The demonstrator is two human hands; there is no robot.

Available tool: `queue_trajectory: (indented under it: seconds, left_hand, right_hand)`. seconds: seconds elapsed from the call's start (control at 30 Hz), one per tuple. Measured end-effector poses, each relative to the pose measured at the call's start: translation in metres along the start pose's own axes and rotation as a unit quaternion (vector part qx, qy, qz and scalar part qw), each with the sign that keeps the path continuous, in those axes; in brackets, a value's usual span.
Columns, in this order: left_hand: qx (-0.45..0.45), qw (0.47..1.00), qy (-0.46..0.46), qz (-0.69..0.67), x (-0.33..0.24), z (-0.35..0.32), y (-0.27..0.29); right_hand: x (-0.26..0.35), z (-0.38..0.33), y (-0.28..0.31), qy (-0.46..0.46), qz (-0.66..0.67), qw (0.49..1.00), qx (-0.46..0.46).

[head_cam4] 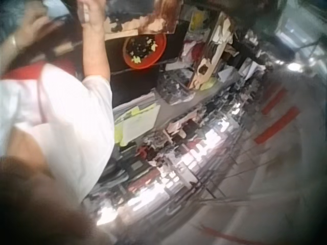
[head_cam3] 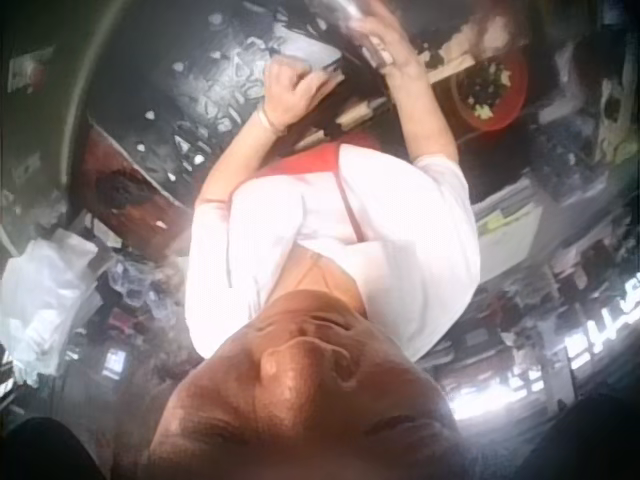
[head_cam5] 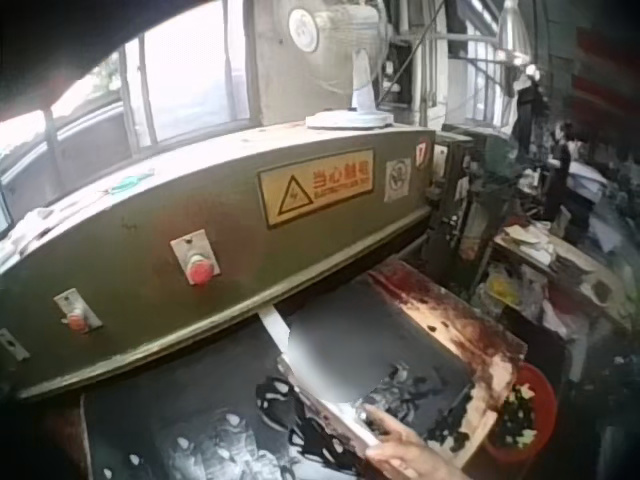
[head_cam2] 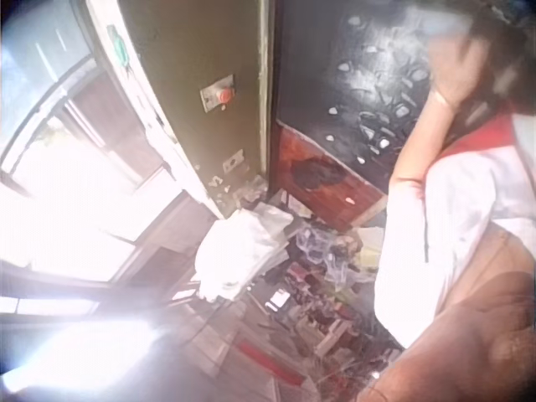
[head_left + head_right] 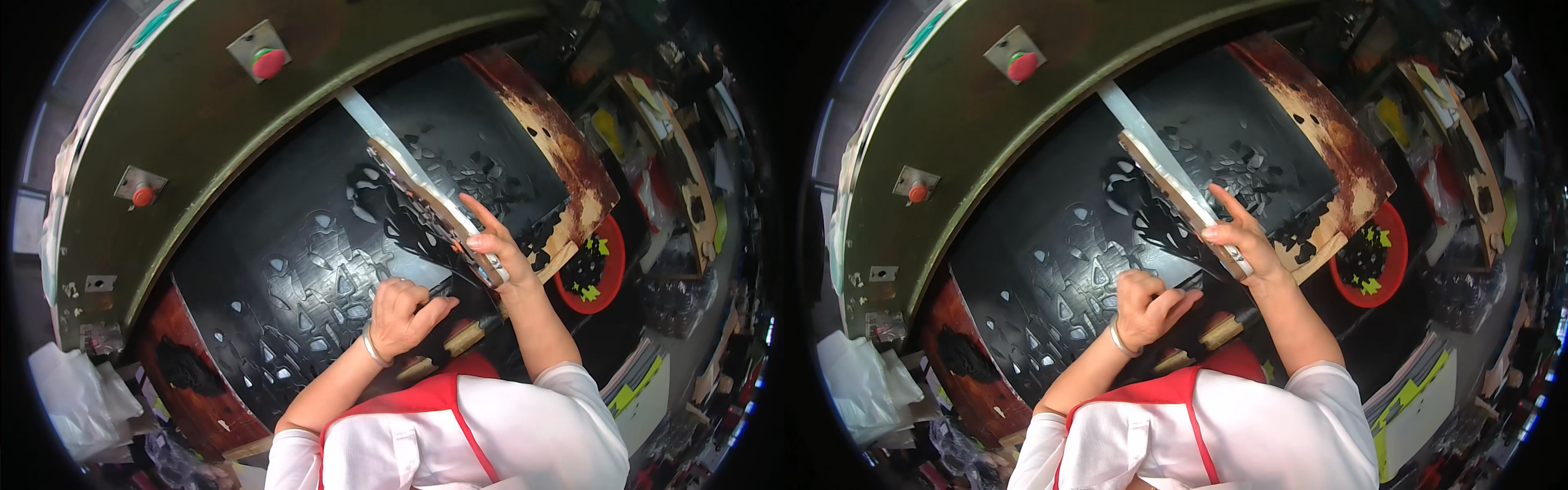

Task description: The person repeatedly feeds a black rubber sheet into a roller machine, presses a white shoe sole against the rubber, and removes excess rubber pieces by hand. They collect the trimmed rubber scraps and place them into a red bin, repeating the cycle multiple times.

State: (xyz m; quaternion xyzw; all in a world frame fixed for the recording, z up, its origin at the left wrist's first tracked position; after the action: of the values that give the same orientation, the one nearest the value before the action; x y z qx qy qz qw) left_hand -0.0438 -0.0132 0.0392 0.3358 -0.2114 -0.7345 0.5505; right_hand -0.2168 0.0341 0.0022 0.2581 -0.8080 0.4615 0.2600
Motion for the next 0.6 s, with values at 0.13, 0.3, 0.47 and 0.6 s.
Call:
queue_trajectory:
  seconds: [0.13,0.3,0.47,0.6]
  left_hand:
    - [0.013,0.997,-0.042,0.071,-0.001,0.031,-0.001]
    - [0.128,0.992,0.000,-0.020,0.008,0.020,-0.007]
    - [0.025,0.943,0.275,-0.186,0.040,-0.024,-0.013]
    - [-0.143,0.797,0.496,-0.313,0.091,-0.028,-0.006]
  right_hand:
    - [-0.006,0.004,0.004,0.001,0.047,0.999,0.000]
    - [0.007,-0.005,0.019,0.071,0.058,0.996,-0.024]
    - [0.030,-0.043,0.067,0.238,-0.301,0.883,-0.270]
    - [0.030,-0.059,0.072,0.188,-0.652,0.565,-0.470]
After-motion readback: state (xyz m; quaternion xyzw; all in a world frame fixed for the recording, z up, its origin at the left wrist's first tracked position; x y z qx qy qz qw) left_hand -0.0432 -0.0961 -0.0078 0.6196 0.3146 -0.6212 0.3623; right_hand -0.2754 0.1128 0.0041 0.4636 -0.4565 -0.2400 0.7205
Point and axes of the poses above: each hand's wrist, its own z-axis towards the middle knuckle, its own y-axis out of the back of the hand, x = y × z, the point moved 5 cm from there along z, towards the middle knuckle, and after that the axes turned 11 degrees about -y, right-handed, at the moved point
